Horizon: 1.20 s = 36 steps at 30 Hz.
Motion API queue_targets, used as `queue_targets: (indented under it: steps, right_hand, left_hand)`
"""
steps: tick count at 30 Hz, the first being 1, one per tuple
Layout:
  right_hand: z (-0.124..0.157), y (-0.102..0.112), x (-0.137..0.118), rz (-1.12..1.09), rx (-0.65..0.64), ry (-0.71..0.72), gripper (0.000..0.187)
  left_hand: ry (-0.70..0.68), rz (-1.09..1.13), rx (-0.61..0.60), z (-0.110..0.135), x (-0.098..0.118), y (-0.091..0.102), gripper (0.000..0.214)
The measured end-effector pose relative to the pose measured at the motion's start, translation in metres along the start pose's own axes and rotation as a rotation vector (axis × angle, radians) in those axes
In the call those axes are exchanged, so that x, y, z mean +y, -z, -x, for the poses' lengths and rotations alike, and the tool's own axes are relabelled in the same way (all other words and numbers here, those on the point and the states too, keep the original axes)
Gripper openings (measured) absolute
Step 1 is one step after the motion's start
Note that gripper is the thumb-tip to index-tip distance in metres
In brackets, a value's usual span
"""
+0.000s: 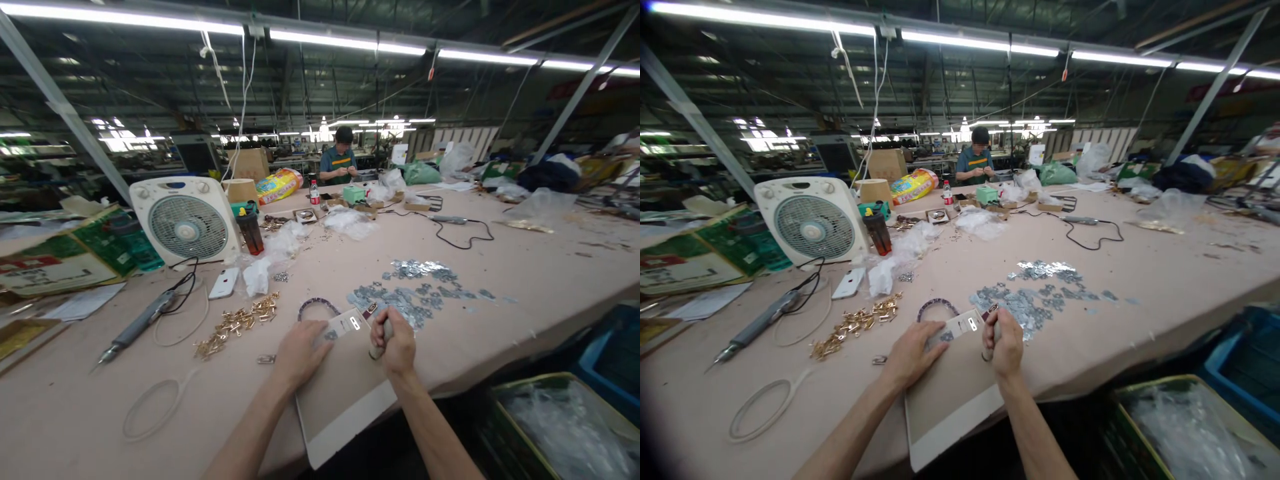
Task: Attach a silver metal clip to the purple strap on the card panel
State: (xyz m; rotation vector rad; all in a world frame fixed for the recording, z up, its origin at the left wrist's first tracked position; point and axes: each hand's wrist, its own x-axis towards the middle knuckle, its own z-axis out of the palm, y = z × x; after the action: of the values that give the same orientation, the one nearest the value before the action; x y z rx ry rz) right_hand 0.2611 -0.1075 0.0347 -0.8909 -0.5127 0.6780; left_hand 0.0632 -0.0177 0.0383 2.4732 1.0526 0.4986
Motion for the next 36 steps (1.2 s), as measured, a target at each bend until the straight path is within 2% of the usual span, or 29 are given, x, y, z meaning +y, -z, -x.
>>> queue_targets:
  steps: [5,9,18,26,36]
  right_hand:
    - [-0.014,-0.042,0.010,-0.242,0.065,-0.131,0.036]
    - [-0.021,-0.061,0.027,-0.328,0.060,-0.137,0.041]
    - [-0.022,-0.057,0.048,-0.319,-0.012,-0.028,0.040]
    - [-0.019,-0.053,0.051,-0.370,-0.083,0.036,0.042]
    - [-0.010,-0.061,0.054,-0.260,-0.168,0.137,0.041]
  left_hand:
    - [0.074,0.147,-0.075,-0.014,-0.004,0.006,0.037]
    - [0.103,0.198,-0.115,-0.027,-0.009,0.009,0.033]
    - [0.239,0.180,-0.070,-0.030,-0.001,0.000,0.035]
    - [0.186,0.230,-0.051,-0.027,-0.014,-0.006,0.033]
    - [0.177,0.259,0.002,-0.024,-0.021,-0.007,0.031]
